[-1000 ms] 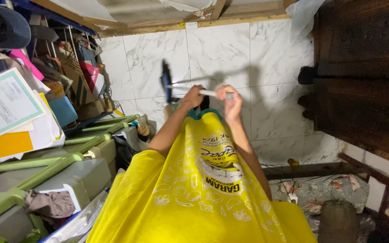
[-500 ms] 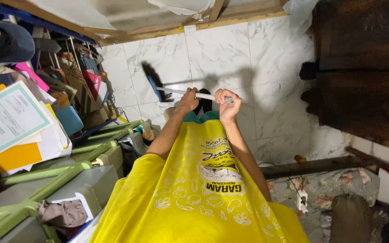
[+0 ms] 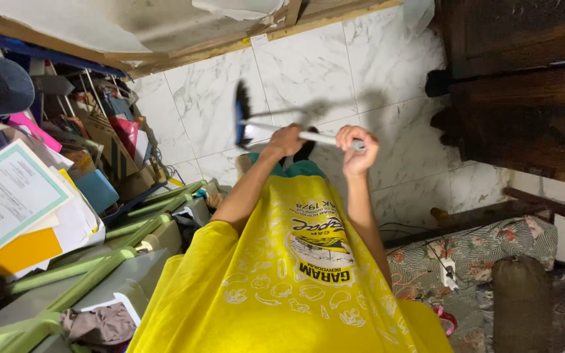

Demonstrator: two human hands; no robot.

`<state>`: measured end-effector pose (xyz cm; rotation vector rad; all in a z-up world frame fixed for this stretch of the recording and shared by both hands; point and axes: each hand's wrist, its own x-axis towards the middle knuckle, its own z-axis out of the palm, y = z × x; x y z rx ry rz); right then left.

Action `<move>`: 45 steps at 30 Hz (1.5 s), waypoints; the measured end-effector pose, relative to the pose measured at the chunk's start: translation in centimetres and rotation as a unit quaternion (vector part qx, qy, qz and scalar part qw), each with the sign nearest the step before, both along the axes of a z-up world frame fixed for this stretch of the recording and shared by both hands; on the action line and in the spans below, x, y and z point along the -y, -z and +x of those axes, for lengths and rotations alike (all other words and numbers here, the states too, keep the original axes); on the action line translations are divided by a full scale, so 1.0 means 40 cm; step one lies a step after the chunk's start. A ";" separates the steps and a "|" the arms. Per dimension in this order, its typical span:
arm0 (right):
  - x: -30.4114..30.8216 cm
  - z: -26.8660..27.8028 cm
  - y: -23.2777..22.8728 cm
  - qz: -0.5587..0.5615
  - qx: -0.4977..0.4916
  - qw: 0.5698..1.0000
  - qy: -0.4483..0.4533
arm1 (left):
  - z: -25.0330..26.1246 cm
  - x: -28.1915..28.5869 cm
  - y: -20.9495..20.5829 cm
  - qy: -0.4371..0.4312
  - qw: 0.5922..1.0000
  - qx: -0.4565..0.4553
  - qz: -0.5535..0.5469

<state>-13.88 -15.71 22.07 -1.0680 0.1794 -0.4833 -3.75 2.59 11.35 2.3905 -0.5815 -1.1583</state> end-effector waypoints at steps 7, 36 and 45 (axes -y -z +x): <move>-0.081 -0.039 0.106 0.125 -0.091 0.985 -0.072 | -0.039 -0.110 0.159 -0.064 0.989 -0.028 0.133; 0.457 -0.042 0.028 -0.028 -0.087 0.990 -0.111 | -0.020 0.467 0.345 -0.037 0.998 0.010 -0.056; 0.594 -0.132 0.031 0.126 -0.041 0.989 -0.060 | -0.048 0.630 0.105 0.076 0.996 0.005 0.040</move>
